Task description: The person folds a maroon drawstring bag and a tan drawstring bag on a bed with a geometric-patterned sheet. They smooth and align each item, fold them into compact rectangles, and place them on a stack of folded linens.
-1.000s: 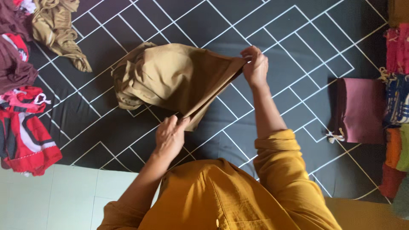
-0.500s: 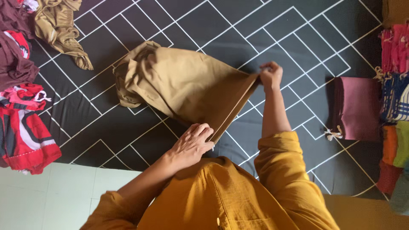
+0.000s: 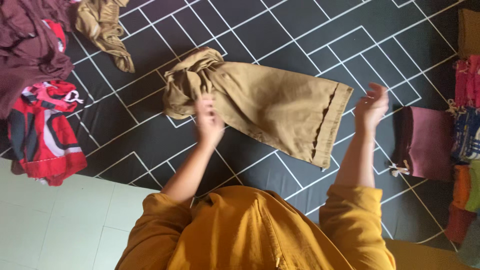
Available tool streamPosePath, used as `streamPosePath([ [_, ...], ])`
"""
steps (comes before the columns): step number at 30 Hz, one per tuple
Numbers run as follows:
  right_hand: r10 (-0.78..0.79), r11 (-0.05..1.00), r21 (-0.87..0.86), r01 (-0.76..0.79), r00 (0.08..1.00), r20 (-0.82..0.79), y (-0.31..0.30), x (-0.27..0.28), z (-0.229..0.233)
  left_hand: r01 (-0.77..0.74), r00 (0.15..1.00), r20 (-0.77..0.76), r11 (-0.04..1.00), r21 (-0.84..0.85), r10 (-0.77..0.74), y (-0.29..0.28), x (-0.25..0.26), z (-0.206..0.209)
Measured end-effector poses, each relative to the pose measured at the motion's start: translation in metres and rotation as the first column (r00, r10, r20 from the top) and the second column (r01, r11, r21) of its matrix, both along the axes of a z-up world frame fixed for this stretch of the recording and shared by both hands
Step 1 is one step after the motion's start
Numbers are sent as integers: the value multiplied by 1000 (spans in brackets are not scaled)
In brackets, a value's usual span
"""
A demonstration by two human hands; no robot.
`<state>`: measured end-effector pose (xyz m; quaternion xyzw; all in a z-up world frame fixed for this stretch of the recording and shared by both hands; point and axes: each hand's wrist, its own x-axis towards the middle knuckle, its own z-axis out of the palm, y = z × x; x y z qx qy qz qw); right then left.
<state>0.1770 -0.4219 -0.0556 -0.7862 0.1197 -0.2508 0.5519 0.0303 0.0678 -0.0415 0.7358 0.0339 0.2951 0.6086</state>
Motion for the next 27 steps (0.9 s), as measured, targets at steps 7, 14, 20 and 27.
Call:
streamPosePath([
  [7,649,671,-319,-669,738,-184,274,-56,-9,-380,710,-581,911,160,398,141,6,-73],
  [14,543,480,-734,-480,820,-181,390,-66,-60,-252,866,-463,636,-729,-188,146,18,-83],
  [20,356,856,-325,-401,915,-192,230,-61,31,116,961,8,378,-918,-275,232,35,-65],
  [27,-221,839,-526,140,971,-95,132,-113,92,111,965,1,407,-907,-262,295,32,7],
])
